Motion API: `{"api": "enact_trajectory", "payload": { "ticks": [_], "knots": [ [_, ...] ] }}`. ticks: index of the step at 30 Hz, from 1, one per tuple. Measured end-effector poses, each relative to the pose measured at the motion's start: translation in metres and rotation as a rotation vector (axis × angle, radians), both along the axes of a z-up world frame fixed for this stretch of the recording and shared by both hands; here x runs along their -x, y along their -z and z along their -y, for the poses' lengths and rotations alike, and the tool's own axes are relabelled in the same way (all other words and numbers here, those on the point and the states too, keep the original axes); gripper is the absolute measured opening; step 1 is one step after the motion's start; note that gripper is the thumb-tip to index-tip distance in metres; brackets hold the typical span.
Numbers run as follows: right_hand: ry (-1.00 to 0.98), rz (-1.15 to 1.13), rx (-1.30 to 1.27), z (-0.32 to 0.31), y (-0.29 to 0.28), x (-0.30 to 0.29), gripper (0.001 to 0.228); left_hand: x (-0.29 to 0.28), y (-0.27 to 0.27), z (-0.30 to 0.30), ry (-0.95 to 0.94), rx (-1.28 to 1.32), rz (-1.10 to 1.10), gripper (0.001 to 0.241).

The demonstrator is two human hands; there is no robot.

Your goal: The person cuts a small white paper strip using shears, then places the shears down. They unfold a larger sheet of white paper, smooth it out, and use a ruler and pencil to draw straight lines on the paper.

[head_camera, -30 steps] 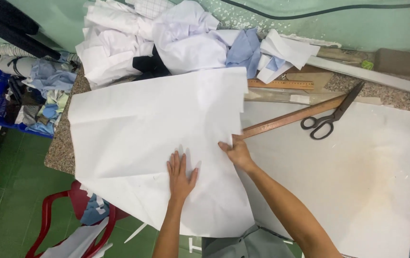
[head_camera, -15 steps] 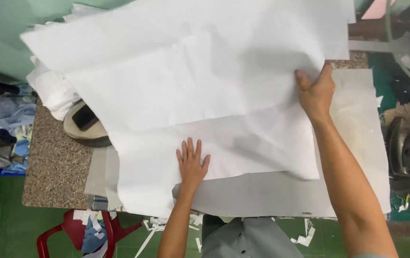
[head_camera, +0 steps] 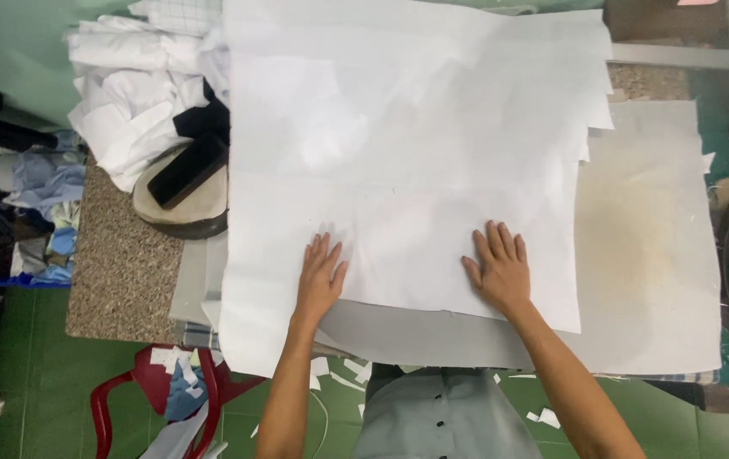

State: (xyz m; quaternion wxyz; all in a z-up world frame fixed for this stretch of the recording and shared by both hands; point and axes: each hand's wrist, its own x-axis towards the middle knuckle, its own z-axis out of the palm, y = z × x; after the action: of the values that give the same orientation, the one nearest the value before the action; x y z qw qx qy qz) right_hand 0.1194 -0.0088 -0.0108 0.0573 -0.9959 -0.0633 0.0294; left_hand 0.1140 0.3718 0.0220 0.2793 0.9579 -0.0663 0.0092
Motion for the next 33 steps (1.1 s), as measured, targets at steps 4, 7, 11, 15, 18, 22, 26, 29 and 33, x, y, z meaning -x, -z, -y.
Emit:
{"api": "enact_trajectory", "payload": {
  "ticks": [4,7,11,15,18,22,26,29,33],
  "knots": [
    [-0.027,0.044,0.035,0.005,0.015,0.0,0.064,0.058,-0.006,-0.044,-0.124,-0.219,-0.099,0.056],
    [-0.04,0.066,0.058,0.007,0.02,-0.001,0.064,0.098,0.013,-0.081,-0.233,-0.397,0.016,0.057],
    [-0.031,0.058,0.062,0.009,0.024,0.001,0.066,0.153,0.037,-0.106,-0.733,-0.45,0.249,0.065],
    [-0.106,0.211,-0.125,0.007,0.021,0.002,0.066,0.203,0.069,-0.079,-1.324,0.035,0.261,0.094],
    [-0.223,0.548,-0.16,-0.011,0.012,0.007,0.048,0.194,0.03,-0.069,-1.841,1.242,-0.215,0.13],
    [-0.621,0.499,-0.352,-0.091,0.016,0.04,0.042,0.211,0.02,-0.076,-1.35,1.719,-0.169,0.093],
    [-0.954,0.17,-0.471,-0.199,-0.003,0.076,0.036,0.224,-0.061,-0.086,-1.66,1.565,0.029,0.046],
    [-1.05,0.165,-0.491,-0.27,-0.009,0.089,0.048,0.226,-0.083,-0.096,-1.479,1.513,0.109,0.02],
    [-1.165,-0.12,-0.454,-0.319,0.007,0.127,0.021,0.223,-0.088,-0.11,-1.259,1.445,0.039,0.022]
  ]
}}
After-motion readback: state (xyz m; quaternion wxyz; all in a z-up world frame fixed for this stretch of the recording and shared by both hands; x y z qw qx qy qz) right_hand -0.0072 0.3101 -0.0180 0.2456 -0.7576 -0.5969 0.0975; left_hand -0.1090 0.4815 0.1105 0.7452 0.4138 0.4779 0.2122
